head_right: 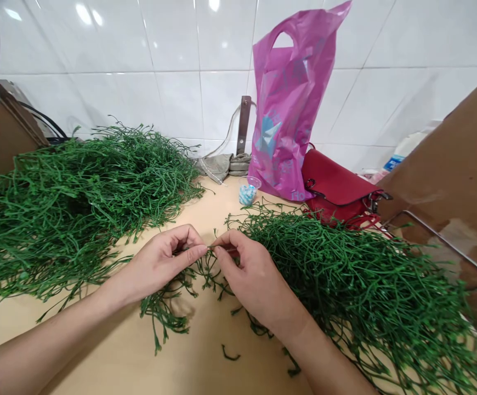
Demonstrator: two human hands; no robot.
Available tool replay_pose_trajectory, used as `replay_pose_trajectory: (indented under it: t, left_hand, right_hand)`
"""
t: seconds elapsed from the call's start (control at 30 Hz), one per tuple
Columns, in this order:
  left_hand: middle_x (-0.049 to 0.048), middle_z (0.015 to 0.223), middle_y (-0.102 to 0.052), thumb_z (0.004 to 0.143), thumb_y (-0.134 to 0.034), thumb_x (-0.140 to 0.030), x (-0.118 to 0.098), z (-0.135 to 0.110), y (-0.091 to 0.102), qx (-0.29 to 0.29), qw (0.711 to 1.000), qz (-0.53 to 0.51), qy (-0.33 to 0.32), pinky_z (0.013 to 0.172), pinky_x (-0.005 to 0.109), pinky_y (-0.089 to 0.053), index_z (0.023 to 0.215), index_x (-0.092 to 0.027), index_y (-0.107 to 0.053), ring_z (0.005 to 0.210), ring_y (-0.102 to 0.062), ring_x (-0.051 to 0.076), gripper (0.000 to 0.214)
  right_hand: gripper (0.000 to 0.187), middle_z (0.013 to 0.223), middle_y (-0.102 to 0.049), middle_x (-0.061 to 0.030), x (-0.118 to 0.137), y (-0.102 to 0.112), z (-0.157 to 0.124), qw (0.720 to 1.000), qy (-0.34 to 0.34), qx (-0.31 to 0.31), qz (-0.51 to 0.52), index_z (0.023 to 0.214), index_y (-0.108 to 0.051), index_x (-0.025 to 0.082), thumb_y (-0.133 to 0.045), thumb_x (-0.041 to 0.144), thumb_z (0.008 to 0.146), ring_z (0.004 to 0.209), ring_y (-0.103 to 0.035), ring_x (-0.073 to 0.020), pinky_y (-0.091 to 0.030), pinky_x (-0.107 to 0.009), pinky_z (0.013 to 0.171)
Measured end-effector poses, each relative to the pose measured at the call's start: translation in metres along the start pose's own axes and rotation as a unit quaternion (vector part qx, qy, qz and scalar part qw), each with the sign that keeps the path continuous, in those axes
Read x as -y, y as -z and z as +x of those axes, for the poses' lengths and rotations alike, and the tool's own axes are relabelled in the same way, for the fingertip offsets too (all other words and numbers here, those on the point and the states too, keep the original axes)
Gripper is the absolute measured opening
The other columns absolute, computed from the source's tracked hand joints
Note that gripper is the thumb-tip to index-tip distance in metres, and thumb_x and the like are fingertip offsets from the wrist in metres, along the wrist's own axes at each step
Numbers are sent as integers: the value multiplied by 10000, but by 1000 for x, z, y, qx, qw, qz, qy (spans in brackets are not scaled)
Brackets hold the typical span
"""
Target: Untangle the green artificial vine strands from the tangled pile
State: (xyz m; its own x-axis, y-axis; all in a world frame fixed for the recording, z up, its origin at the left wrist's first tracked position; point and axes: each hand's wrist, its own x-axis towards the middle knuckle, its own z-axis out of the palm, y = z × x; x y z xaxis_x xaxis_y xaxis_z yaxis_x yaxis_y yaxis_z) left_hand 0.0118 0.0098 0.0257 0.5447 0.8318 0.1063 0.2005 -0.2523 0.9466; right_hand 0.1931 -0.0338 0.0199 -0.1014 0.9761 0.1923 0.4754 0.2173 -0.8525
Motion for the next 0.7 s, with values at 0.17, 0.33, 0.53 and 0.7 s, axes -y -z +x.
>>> replay_pose_trajectory:
  t: [0.17,0.33,0.53,0.7]
  left_hand:
    - [-47,658,-479,890,-592,-326,-1,0,-1,15,1000,-15,14,585,229,-346,750,-174,-561,611,-410,103,208]
    - [-56,630,-447,877,-630,-382,-6,-4,-1,35,997,-62,39,558,233,-310,737,-175,-560,570,-345,94,260]
    - [-49,667,-436,870,-651,-455,-9,-5,-1,16,990,-129,61,586,238,-299,753,-174,-554,611,-343,98,320]
    - [-43,710,-461,882,-638,-447,-2,-1,-2,22,984,-159,73,620,235,-313,830,-174,-587,653,-375,102,283]
  right_hand:
    - [213,773,-674,-23,1,-1,-2,980,81,-29,-180,894,-626,215,-423,171,943,681,-612,-174,-446,-278,629]
    - [269,733,-713,-51,-20,19,2,937,48,-137,-318,886,-643,212,-389,143,938,680,-671,-225,-454,-318,620]
    - [301,1169,-721,-132,-23,35,5,918,139,-212,-306,1064,-702,171,-443,171,911,1127,-647,-303,-478,-464,975]
    - [218,1096,-745,-60,-4,9,1,988,113,-86,-62,1028,-711,217,-543,333,951,1059,-678,-208,-508,-349,979]
